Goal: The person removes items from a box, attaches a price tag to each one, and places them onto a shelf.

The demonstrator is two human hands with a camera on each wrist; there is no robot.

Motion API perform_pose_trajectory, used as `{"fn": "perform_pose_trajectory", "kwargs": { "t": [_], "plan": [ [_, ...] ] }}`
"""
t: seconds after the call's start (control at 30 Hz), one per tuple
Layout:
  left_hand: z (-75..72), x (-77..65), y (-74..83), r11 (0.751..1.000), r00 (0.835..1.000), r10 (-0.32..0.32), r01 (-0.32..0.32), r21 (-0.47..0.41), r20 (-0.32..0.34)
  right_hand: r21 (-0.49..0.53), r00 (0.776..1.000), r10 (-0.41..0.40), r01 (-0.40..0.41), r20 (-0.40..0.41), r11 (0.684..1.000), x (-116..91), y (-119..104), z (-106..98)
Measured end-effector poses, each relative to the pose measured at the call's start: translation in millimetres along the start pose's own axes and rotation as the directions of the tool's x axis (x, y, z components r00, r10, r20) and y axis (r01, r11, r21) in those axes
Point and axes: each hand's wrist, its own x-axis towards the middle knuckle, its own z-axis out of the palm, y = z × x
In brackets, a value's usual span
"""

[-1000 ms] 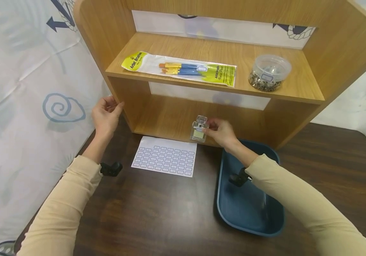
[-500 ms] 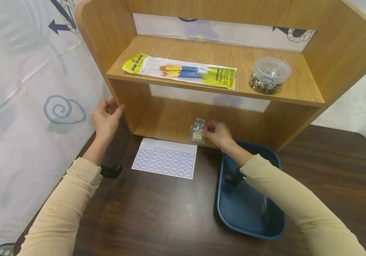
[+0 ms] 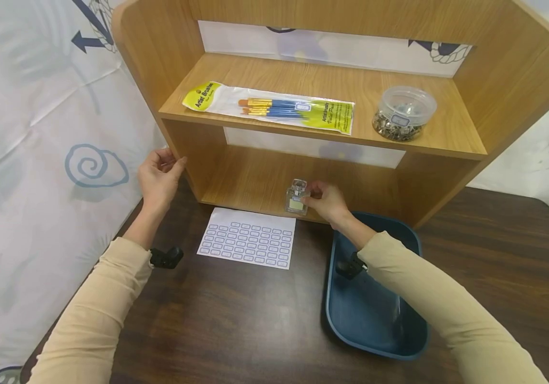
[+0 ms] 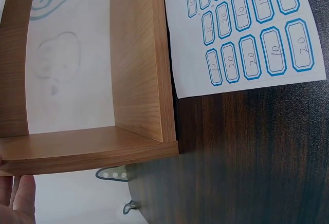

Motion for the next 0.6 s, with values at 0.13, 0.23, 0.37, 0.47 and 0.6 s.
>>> {"fn": "perform_pose_trajectory", "kwargs": {
  "t": [0.13,0.23,0.37,0.47,0.6],
  "plan": [
    [-0.3,-0.1,0.1,1.0,1.0,0.001,-0.001,0.007,0.0,-0.004,1.0,-0.009,0.009,-0.008,1.0,-0.1,0.3,1.1],
    [-0.5,0.1,0.4,1.0,1.0,-0.008,0.008,0.016,0.0,-0.003,1.0,-0.012,0.012,-0.012,1.0,-0.3,0.4,1.1],
    [-0.5,0.4,1.2,1.0,1.0,-0.016,0.016,0.013,0.002,0.003,1.0,-0.012,0.012,-0.009,1.0,-0.5,0.9,0.5],
    [-1.0,-0.2,2.3,1.0,1.0,-0.02,0.02,0.01,0.009,0.011,1.0,-0.021,0.021,0.006,1.0,-1.0,1.4,-0.6],
    [-2.9,-3.5,8.7,1.0,0.999,-0.031,0.031,0.0,0.031,0.035,0.999,-0.042,0.04,0.033,0.999,-3.7,1.6,-3.8]
  ]
}}
